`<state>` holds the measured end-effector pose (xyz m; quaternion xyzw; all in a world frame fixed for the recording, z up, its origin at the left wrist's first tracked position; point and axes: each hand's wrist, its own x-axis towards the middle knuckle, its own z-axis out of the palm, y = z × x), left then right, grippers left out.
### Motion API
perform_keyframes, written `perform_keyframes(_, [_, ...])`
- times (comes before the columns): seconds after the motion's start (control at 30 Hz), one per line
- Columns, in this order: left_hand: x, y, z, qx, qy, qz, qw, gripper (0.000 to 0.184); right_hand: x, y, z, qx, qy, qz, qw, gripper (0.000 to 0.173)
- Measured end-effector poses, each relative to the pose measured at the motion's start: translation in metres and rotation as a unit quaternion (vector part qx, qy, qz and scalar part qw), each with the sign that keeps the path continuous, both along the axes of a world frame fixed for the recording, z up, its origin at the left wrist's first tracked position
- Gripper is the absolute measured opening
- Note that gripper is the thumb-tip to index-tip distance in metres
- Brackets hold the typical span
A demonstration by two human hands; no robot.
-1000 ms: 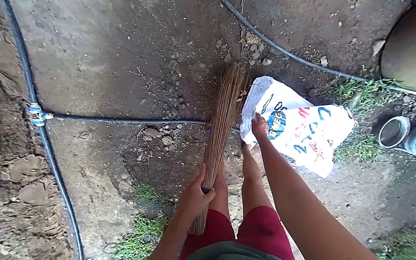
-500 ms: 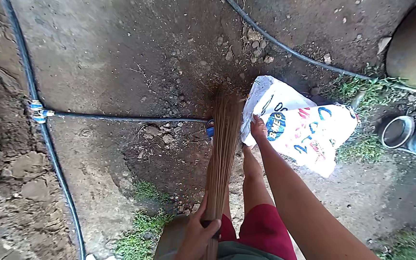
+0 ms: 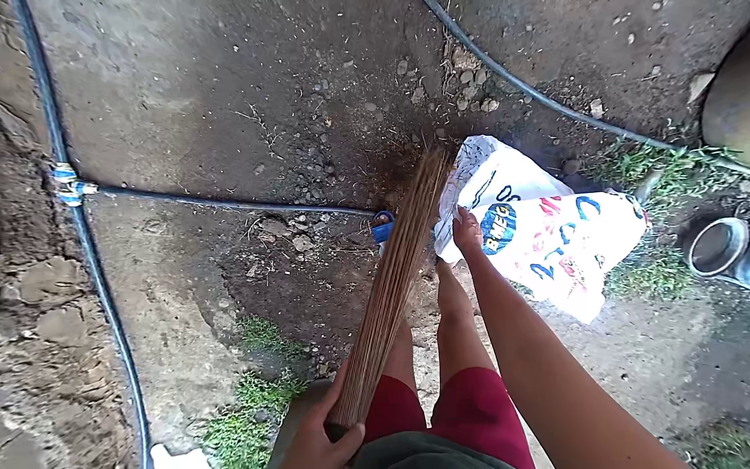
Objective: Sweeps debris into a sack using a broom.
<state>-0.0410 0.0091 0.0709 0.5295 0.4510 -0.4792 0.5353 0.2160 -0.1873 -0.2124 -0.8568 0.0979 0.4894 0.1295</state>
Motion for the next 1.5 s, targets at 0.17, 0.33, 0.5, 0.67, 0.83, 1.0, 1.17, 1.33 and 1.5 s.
perform_keyframes(0.17, [0.024, -0.028, -0.046, 0.021, 0.026, -0.053, 0.998, 0.092, 0.001, -0.001, -0.001, -0.001, 0.004, -0.01, 1.0, 0.047])
perform_keyframes(0.33, [0.011, 0.013, -0.011, 0.031, 0.01, -0.083, 0.996, 0.094, 0.004, 0.001, -0.002, -0.007, 0.005, -0.009, 1.0, 0.047])
perform_keyframes(0.5, [0.019, 0.029, -0.008, 0.137, -0.008, -0.086, 0.987, 0.095, 0.004, 0.001, -0.002, -0.001, 0.0, -0.017, 1.0, 0.047])
perform_keyframes(0.67, [0.055, 0.008, -0.081, 0.073, 0.034, -0.12, 0.989, 0.092, 0.003, 0.0, -0.001, -0.005, -0.005, -0.026, 1.0, 0.047])
perform_keyframes(0.83, [0.027, 0.044, -0.006, 0.129, 0.005, -0.111, 0.985, 0.096, 0.003, 0.0, -0.002, -0.004, 0.001, -0.029, 1.0, 0.047])
perform_keyframes(1.0, [0.068, 0.023, -0.075, 0.125, -0.014, -0.191, 0.974, 0.092, 0.004, 0.002, -0.002, -0.002, -0.006, -0.026, 1.0, 0.047])
perform_keyframes(1.17, [0.068, 0.033, -0.062, 0.036, 0.013, -0.247, 0.968, 0.094, 0.006, 0.002, 0.0, 0.0, -0.008, -0.024, 1.0, 0.047])
perform_keyframes(1.33, [0.058, 0.054, -0.026, 0.104, -0.048, -0.24, 0.964, 0.094, 0.007, 0.002, 0.001, 0.001, -0.003, -0.021, 1.0, 0.047])
perform_keyframes(1.5, [0.096, 0.026, -0.102, 0.022, -0.006, -0.253, 0.967, 0.093, 0.007, 0.003, 0.001, -0.001, 0.001, -0.021, 1.0, 0.047])
